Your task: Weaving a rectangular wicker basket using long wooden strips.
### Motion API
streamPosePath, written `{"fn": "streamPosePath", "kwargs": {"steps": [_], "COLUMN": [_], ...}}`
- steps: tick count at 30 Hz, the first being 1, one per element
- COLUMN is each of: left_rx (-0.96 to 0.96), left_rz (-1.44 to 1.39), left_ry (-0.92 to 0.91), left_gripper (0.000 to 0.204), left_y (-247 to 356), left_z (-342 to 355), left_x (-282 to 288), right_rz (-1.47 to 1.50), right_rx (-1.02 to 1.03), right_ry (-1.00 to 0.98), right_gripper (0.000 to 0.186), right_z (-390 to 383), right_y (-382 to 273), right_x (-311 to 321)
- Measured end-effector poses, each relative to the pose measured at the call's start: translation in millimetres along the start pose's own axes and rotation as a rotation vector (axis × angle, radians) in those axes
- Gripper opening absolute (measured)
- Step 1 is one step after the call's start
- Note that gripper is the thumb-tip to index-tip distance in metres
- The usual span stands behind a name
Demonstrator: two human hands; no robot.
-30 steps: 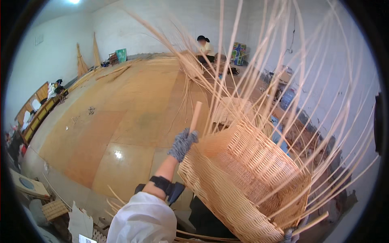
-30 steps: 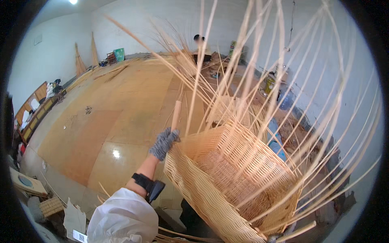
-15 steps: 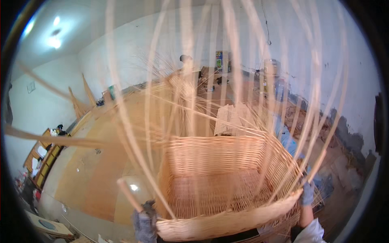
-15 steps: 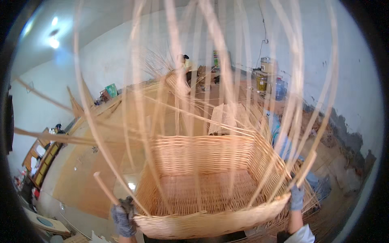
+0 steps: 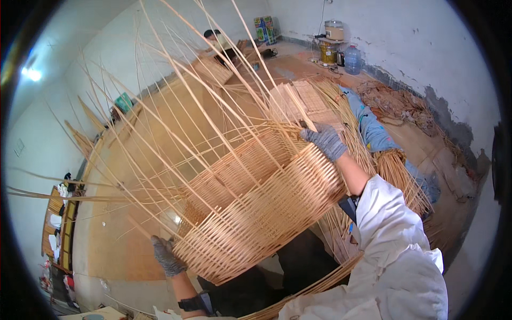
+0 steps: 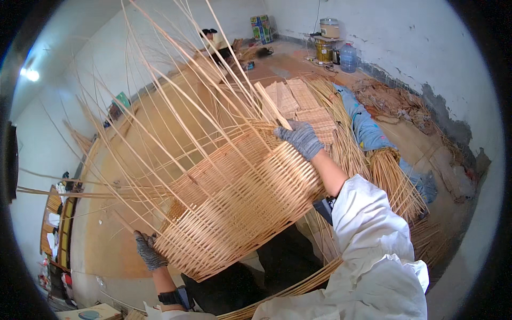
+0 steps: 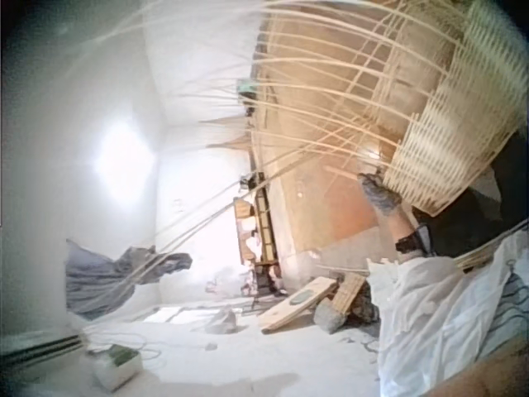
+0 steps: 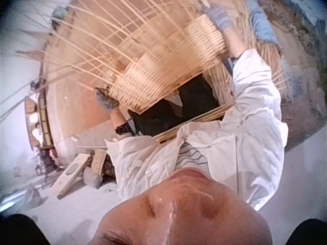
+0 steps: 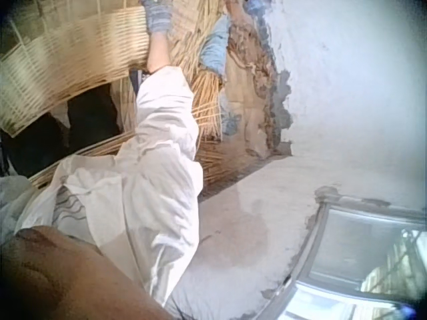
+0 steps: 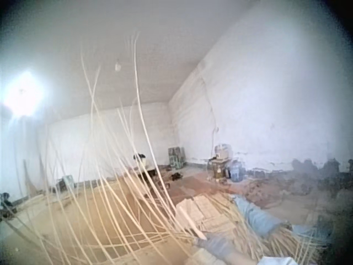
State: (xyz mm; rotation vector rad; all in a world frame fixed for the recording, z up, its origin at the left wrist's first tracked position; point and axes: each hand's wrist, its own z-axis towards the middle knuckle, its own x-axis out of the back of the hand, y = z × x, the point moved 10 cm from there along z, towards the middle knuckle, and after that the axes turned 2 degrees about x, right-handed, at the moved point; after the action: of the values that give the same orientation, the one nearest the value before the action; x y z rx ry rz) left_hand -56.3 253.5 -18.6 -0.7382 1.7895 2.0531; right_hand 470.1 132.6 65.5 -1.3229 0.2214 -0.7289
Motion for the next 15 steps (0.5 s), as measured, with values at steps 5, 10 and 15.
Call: {"fn": "streamPosePath", "kwargs": {"steps": [5,10,15], "left_rx": [-0.032,0.08,-0.007], "left_rz": [0.093,0.149,0.125], "left_ry": [0.108,0.078,0.054], "left_gripper": [0.036,0.036,0.037], "left_y": [-12.5,-29.5,-25.2], "left_z": [14.3,14.1,4.7], "left_x": [27.5,38.1,36.5], "right_rz": [-0.032,0.179,0.104], "right_rx": [-0.133,-0.183,0.028], "right_ry": [-0.044,-0.044,-0.033], "right_gripper": [0.049,0.054,0.057], "right_z": [9.0,1.5,-9.0], "right_y": [19.5,20.1,10.2], "right_x": [-11.8,-9.6,7.1]}}
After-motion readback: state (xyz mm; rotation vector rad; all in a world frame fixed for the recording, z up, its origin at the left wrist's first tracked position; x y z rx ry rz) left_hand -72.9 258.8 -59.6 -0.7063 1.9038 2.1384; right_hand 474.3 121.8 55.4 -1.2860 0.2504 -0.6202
